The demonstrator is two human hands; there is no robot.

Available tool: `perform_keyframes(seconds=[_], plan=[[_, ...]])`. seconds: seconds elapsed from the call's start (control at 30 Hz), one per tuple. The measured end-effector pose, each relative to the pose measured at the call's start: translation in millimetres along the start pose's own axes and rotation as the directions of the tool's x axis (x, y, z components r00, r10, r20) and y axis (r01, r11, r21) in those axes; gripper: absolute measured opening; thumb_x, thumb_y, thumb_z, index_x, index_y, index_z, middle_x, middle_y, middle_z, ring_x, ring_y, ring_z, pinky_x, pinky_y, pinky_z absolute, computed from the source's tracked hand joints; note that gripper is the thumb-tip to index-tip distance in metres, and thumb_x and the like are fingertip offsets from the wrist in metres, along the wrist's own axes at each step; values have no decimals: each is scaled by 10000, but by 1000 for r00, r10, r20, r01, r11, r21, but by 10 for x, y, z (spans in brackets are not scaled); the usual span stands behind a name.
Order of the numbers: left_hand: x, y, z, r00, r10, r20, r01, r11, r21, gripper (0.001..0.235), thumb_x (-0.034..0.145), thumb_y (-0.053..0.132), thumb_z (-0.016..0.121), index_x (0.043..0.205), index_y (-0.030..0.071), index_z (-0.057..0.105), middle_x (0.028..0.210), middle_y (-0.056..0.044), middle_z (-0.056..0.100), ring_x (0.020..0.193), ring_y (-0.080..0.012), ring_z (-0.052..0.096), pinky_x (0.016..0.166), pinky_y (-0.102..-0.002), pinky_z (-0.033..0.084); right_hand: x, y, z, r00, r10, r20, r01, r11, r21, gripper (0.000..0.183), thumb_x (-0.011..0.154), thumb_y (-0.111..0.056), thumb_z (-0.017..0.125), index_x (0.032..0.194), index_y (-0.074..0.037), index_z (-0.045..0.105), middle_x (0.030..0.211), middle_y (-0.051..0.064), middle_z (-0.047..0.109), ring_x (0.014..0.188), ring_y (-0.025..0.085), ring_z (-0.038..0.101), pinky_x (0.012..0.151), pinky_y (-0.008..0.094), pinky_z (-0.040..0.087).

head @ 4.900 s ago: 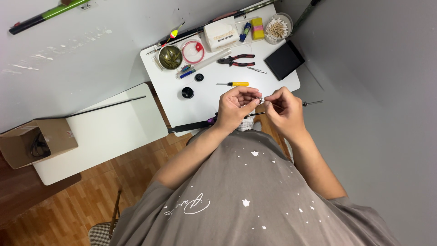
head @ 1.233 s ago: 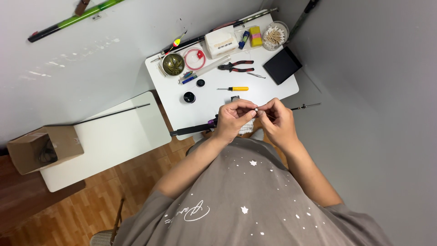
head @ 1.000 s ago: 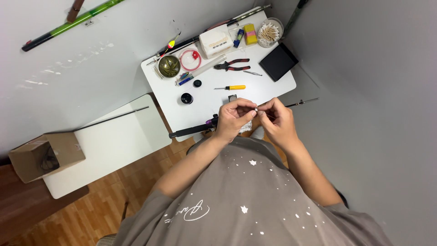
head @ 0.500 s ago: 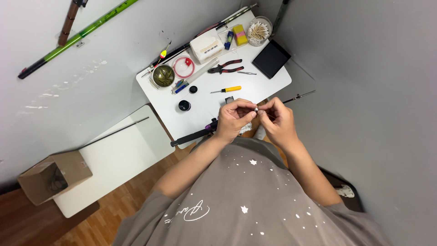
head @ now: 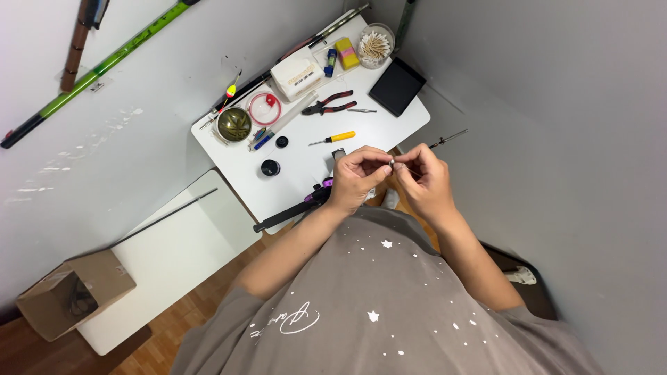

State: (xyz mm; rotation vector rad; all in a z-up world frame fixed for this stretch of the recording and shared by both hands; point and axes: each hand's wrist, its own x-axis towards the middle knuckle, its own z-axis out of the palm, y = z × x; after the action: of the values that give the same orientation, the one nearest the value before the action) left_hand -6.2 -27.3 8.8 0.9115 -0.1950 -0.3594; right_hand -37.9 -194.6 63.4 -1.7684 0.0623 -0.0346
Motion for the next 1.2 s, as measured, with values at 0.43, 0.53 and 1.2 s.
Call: perform_keyframes(seconds=[0.43, 0.53, 1.2], plan=[[66, 10, -5, 1000, 28, -12, -28, 999, 27, 146, 954, -62, 710, 1094, -27, 729, 1152, -101, 691, 1027, -142, 687, 936, -269, 579, 56, -30, -26, 1000, 15, 12, -14, 997, -74, 89, 977, -45, 650, 968, 19, 590, 835, 48, 711, 744, 49, 632, 644, 217, 517], [59, -23, -34, 999, 43, -11, -43, 998, 47, 145, 957, -67, 710, 1093, -24, 730, 1141, -99, 694, 1022, -135, 681, 925, -259, 572, 61, 17, -17, 1000, 10, 11, -9, 997, -79, 85, 972, -46, 646, 965, 19, 593, 834, 52, 715, 739, 53, 634, 640, 220, 517], [75, 45, -100, 991, 87, -104, -78, 993, 91, 131, 941, -50, 731, 1067, -16, 734, 1108, -94, 707, 975, -121, 684, 884, -250, 577, 172, 38, 56, 995, 68, 73, -60, 993, -99, 100, 956, -44, 673, 935, 18, 597, 741, 37, 647, 654, 46, 514, 569, 224, 417]])
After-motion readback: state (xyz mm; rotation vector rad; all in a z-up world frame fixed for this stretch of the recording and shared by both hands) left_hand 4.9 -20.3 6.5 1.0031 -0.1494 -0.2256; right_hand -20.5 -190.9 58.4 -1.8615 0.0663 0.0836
